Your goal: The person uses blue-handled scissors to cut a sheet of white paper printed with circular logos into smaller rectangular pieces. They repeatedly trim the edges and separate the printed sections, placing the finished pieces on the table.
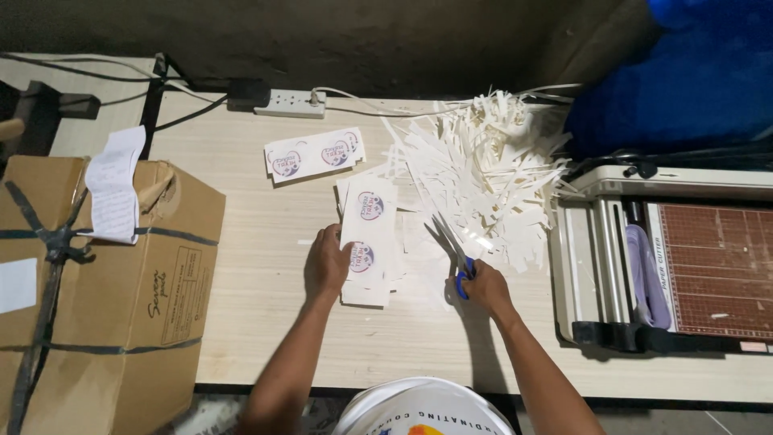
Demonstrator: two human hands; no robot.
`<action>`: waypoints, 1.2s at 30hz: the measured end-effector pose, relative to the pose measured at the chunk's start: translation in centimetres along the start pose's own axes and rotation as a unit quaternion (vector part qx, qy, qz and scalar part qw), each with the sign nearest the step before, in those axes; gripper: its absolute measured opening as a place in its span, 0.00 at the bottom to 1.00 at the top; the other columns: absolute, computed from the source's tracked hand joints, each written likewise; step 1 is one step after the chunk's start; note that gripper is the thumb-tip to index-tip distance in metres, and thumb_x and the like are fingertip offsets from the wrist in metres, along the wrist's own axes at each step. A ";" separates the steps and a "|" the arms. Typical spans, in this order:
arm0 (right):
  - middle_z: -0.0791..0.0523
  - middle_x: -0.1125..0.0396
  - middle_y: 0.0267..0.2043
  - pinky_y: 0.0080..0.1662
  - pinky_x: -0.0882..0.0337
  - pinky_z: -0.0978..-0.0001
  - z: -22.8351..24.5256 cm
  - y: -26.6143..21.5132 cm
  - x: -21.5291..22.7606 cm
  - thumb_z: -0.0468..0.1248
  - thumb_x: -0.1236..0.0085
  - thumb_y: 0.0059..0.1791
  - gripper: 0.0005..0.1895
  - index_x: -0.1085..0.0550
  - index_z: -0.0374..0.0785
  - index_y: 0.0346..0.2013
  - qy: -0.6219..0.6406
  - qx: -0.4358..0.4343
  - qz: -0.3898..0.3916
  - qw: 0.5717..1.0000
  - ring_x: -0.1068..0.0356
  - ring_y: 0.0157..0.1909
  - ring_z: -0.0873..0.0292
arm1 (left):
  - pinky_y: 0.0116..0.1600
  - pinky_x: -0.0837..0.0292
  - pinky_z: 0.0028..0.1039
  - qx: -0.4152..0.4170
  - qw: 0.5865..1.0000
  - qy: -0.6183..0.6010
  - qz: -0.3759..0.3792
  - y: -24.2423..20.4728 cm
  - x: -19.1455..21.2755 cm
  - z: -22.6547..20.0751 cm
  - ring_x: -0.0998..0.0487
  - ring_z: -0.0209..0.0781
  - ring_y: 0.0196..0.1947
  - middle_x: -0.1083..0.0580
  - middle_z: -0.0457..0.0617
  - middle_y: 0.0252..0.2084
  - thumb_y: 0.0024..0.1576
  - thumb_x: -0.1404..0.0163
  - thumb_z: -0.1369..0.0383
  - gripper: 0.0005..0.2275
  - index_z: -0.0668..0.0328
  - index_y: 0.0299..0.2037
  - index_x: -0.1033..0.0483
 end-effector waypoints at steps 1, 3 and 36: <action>0.47 0.27 0.26 0.39 0.27 0.58 0.1 0.0 0.1 0.48 0.33 0.44 0.19 0.26 0.34 0.32 0.001 0.001 -0.002 1.000 0.24 0.30 0.49 | 0.50 0.26 0.37 -0.002 1.000 0.000 -0.001 0.4 -0.4 0.3 0.24 0.49 0.47 0.26 0.50 0.46 0.54 0.40 0.64 0.20 0.57 0.54 0.28; 0.47 0.27 0.27 0.40 0.27 0.58 0.2 0.1 0.1 0.51 0.32 0.43 0.22 0.26 0.35 0.33 -0.018 -0.011 0.008 1.000 0.25 0.32 0.51 | 0.45 0.27 0.36 0.070 0.996 -0.049 0.039 1.0 -1.5 1.6 0.22 0.45 0.42 0.25 0.49 0.47 0.57 0.42 0.67 0.17 0.59 0.55 0.29; 0.57 0.27 0.32 0.38 0.30 0.72 13.6 -10.1 8.9 0.43 0.38 0.47 0.16 0.26 0.35 0.42 0.383 0.183 0.088 0.901 0.29 0.34 0.65 | 0.52 0.25 0.33 0.031 0.923 -0.374 0.082 -2.9 -0.2 -10.7 0.20 0.44 0.47 0.20 0.55 0.47 0.60 0.46 0.59 0.17 0.62 0.52 0.22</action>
Point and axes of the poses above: each hand's wrist, its own y-axis towards the middle knuckle, its own x-axis out of the back of the hand, z = x × y, the point moved 5 cm from there along y, towards the middle knuckle
